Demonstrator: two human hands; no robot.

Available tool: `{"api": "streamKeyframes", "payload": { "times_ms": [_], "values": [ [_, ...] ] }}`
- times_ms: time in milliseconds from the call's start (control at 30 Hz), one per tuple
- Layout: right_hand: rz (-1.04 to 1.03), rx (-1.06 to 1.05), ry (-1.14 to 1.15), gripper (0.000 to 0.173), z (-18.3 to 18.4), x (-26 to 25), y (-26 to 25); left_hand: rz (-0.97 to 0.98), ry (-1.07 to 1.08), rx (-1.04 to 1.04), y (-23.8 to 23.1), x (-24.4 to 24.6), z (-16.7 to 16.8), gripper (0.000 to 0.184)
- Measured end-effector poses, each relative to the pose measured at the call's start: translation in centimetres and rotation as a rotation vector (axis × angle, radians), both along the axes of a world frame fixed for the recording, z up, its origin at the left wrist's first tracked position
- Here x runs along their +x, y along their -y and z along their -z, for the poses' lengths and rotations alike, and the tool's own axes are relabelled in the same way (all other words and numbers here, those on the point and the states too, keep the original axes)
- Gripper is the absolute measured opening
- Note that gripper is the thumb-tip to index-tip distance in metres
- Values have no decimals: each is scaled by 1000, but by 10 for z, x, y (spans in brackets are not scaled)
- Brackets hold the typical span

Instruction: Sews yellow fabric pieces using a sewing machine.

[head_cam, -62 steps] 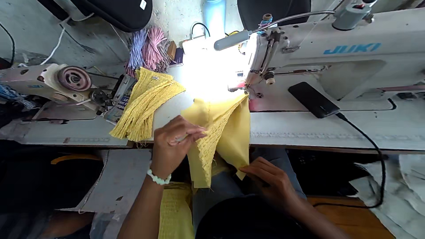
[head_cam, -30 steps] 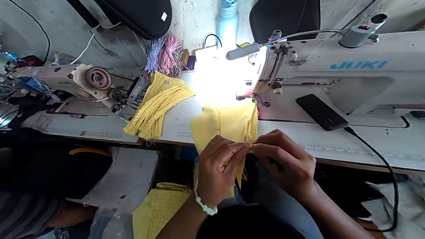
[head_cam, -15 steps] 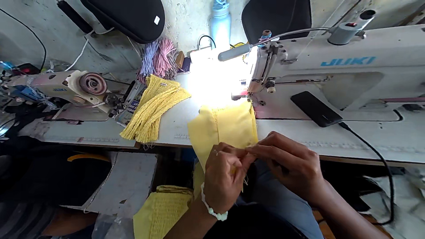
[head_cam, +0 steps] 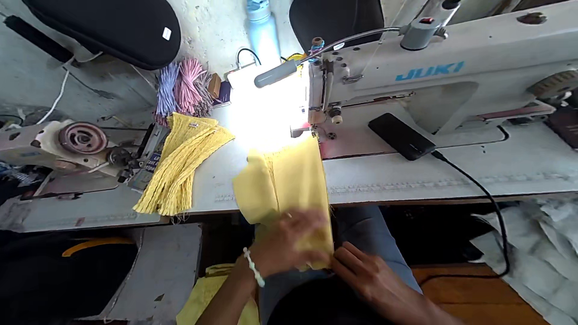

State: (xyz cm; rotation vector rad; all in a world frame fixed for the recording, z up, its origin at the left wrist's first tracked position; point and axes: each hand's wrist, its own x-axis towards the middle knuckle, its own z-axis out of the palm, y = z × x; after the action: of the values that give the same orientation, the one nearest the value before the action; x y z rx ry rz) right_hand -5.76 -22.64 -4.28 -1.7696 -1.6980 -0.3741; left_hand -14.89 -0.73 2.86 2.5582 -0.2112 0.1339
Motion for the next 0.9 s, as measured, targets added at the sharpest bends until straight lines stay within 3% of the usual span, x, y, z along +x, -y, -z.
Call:
{"api": "streamKeyframes", "payload": {
  "times_ms": [100, 167, 267, 400, 500, 633, 767, 900],
  "values": [
    [-8, 2, 48, 18, -19, -2, 5, -207, 109, 138, -49, 22, 32, 50],
    [-52, -55, 84, 19, -33, 3, 8, -210, 169, 196, -74, 23, 46, 47],
    [-116, -117, 97, 19, -38, 5, 8, -175, 142, 169, -80, 21, 40, 39],
    [-156, -106, 89, 19, -28, 8, -3, -161, 176, 289, -69, 42, 17, 26],
    [-170, -110, 85, 19, -28, 8, -6, -26, 223, 322, -58, 71, 0, 21],
    [-168, -107, 95, 18, -28, 6, -4, 325, 154, 441, -47, 126, -21, 24],
    [-139, -114, 82, 17, -27, 5, -2, 579, -181, 736, -37, 182, -43, 25],
    [-116, -152, 29, 16, -24, 3, 1, 620, -353, 939, -16, 210, -51, 26]
  ]
}}
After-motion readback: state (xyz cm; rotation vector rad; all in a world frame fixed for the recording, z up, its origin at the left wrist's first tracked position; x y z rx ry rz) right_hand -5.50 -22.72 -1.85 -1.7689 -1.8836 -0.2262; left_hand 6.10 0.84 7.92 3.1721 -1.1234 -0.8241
